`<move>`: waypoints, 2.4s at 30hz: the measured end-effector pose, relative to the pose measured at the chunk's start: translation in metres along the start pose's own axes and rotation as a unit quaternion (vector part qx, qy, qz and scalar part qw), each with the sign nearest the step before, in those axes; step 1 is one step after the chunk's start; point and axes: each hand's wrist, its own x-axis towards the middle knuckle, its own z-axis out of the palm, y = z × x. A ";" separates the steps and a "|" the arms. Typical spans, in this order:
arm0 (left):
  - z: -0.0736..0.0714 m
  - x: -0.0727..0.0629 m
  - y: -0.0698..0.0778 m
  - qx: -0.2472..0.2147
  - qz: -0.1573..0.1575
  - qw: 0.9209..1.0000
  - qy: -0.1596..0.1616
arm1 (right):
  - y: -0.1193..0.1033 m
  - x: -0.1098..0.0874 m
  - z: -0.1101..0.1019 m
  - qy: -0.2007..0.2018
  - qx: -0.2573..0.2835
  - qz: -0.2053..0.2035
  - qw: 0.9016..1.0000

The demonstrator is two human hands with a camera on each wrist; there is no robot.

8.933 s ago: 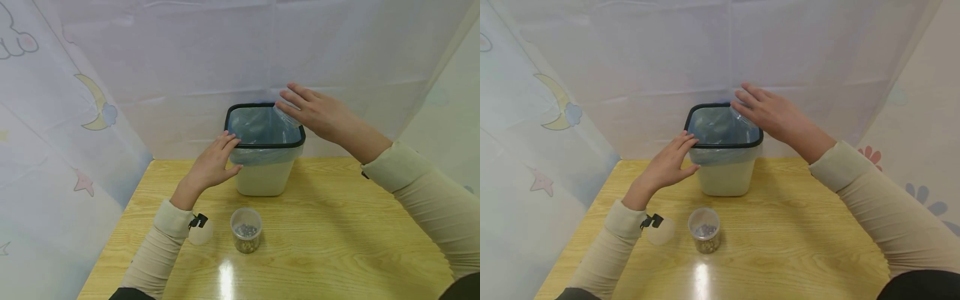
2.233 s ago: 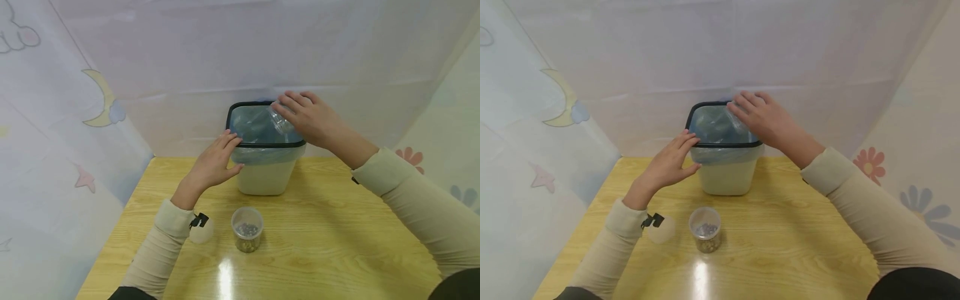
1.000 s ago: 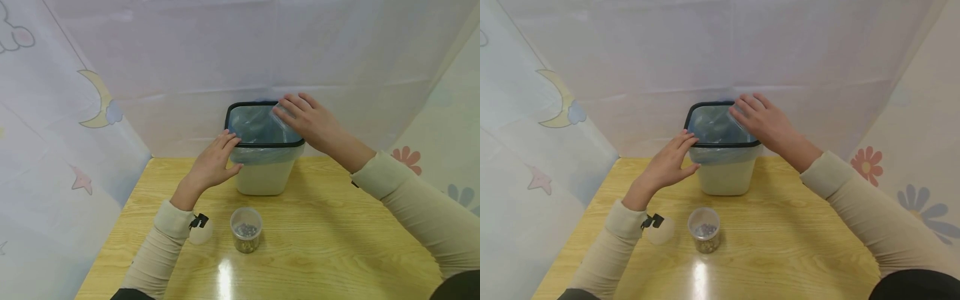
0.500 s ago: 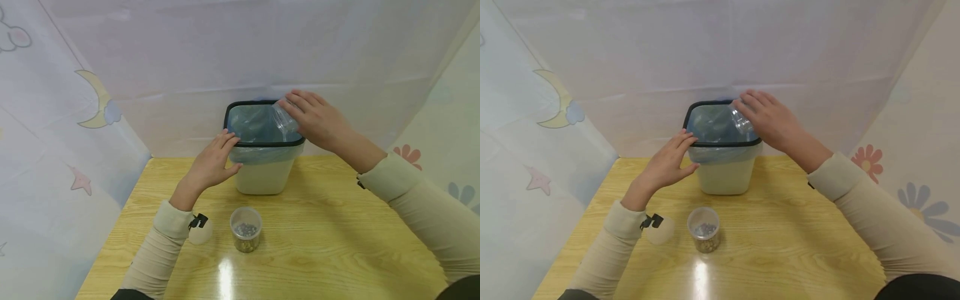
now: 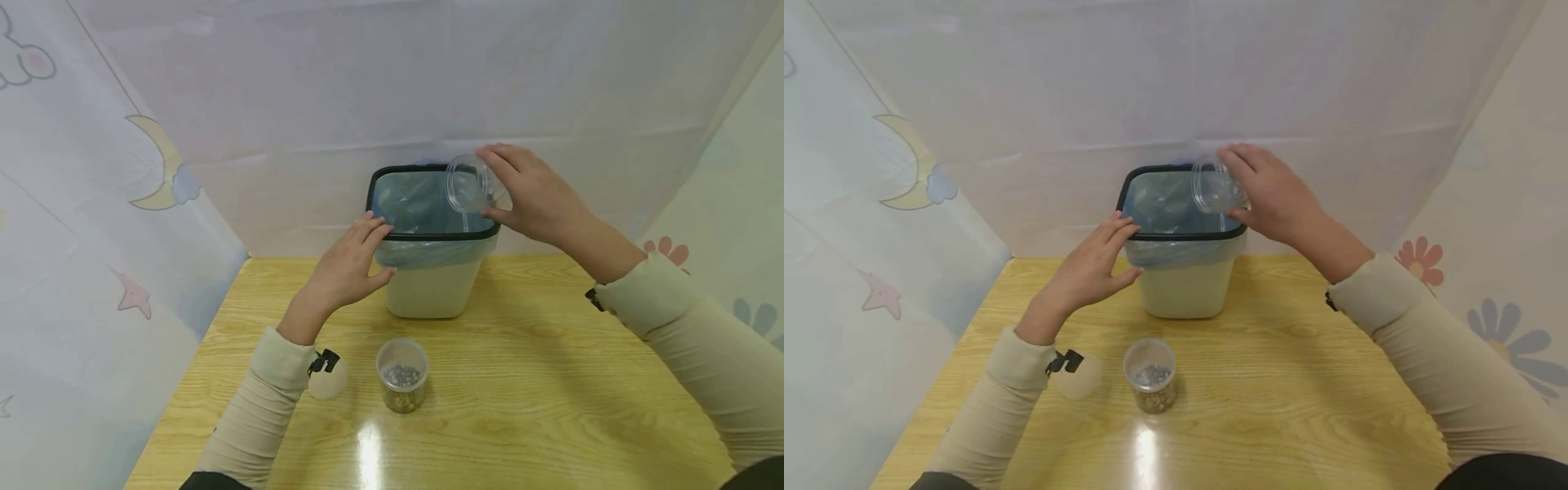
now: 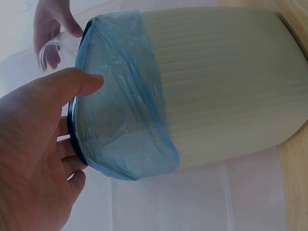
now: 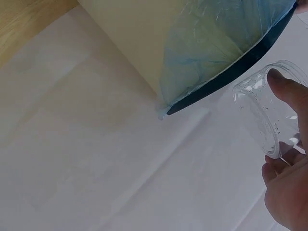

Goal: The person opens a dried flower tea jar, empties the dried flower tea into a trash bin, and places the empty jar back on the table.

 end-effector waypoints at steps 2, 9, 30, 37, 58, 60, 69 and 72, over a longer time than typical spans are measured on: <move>0.000 0.000 0.000 0.002 0.002 1.000 0.002 | -0.001 -0.001 -0.001 -0.017 0.016 0.038 0.999; 0.001 0.000 0.000 0.004 0.004 1.000 0.004 | -0.003 -0.003 -0.005 -0.038 0.076 0.123 0.989; 0.002 0.001 -0.001 0.007 0.002 1.000 0.002 | -0.009 -0.012 -0.008 0.002 0.205 0.234 0.950; 0.001 0.001 0.000 0.005 0.003 1.000 0.003 | -0.013 -0.020 -0.012 0.020 0.310 0.273 0.911; 0.001 -0.001 -0.002 0.013 -0.006 1.000 -0.005 | -0.039 -0.056 -0.014 0.049 0.419 0.261 0.868; 0.001 -0.002 -0.002 0.013 -0.010 1.000 -0.008 | -0.043 -0.061 -0.013 0.053 0.428 0.255 0.866; 0.000 -0.004 0.000 0.017 -0.012 1.000 -0.010 | -0.055 -0.088 0.000 0.069 0.485 0.195 0.849; -0.001 -0.004 0.001 0.020 -0.012 1.000 -0.009 | -0.057 -0.098 0.007 0.070 0.495 0.183 0.846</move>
